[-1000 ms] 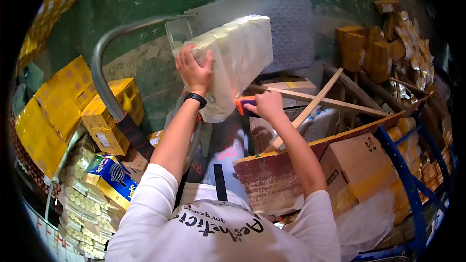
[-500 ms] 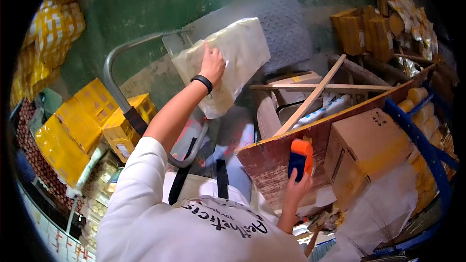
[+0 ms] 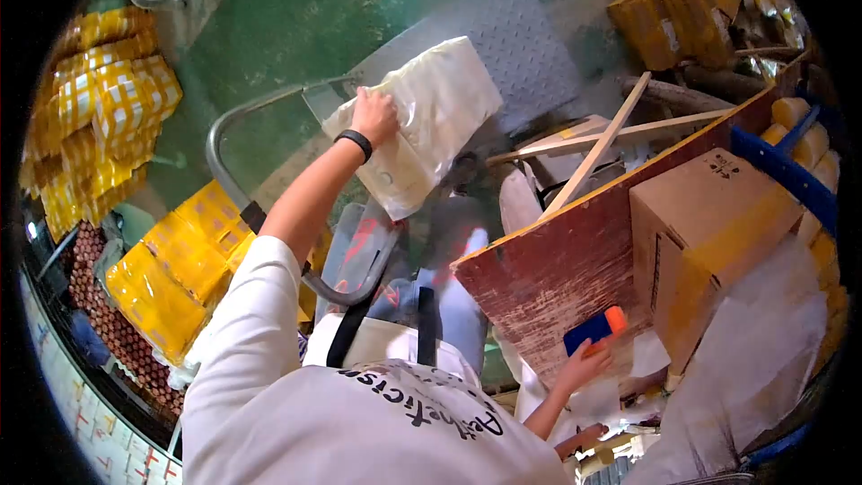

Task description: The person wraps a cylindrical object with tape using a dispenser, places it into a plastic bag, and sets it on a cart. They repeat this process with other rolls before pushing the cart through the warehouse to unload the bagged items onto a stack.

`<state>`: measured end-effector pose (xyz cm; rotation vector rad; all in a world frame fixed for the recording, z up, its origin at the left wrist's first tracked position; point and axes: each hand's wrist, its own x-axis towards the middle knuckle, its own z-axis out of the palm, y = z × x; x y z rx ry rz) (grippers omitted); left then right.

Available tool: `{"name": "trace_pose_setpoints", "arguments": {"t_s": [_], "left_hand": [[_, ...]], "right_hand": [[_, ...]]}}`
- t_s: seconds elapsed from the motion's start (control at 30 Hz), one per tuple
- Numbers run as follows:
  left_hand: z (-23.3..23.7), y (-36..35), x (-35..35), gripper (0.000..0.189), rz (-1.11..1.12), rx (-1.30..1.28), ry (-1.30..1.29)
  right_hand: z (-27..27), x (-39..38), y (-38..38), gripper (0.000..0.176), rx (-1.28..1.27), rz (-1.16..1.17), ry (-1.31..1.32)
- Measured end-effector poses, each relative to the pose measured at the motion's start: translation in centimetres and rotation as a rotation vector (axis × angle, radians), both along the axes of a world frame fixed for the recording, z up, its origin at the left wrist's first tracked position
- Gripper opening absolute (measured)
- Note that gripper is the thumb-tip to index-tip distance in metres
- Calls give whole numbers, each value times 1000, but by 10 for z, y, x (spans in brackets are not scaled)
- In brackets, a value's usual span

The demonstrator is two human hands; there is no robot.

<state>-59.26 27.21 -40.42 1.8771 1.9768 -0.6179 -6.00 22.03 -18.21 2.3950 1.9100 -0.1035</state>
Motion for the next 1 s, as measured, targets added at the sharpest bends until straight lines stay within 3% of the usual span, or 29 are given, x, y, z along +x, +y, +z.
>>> {"name": "trace_pose_setpoints", "arguments": {"t_s": [0.07,0.2,0.27,0.33,0.37,0.43,0.5,0.53,0.57,0.63,0.7,0.77,0.83,1.0], "left_hand": [[-9,-2,7,23,-23,-62,17],[-8,0,16,25,-7,-132,-7],[-11,-2,14,25,12,-144,-30],[-20,-5,4,26,80,-211,-40],[-23,-6,-3,27,113,-247,-45],[6,-4,-20,35,148,-166,-46],[7,-15,-46,39,393,-35,-14],[-18,-30,-72,39,491,-36,-181],[-12,-28,-74,37,815,-122,-378],[-25,-53,-62,34,967,158,-503],[-9,-54,-44,29,995,353,-436],[-1,-49,-40,26,1099,352,-350],[-8,-59,-46,24,1137,396,-429],[1,-75,-59,22,1138,436,-534]], "right_hand": [[1,-25,18,27,115,132,71],[-3,-128,38,18,88,326,473],[-13,-181,39,19,-68,360,817],[-27,-227,36,16,-174,406,926],[-36,-251,37,16,-414,253,1077],[-76,-295,37,17,-537,312,1223],[-134,-333,37,21,-559,384,1213],[-156,-353,45,24,-565,418,1139],[-185,-372,49,28,-576,426,1104],[-226,-399,57,33,-608,481,994],[-247,-421,67,36,-639,572,844],[-271,-432,70,41,-744,608,977],[-288,-434,64,44,-847,616,1015],[-255,-450,92,43,-1114,615,977]]}}
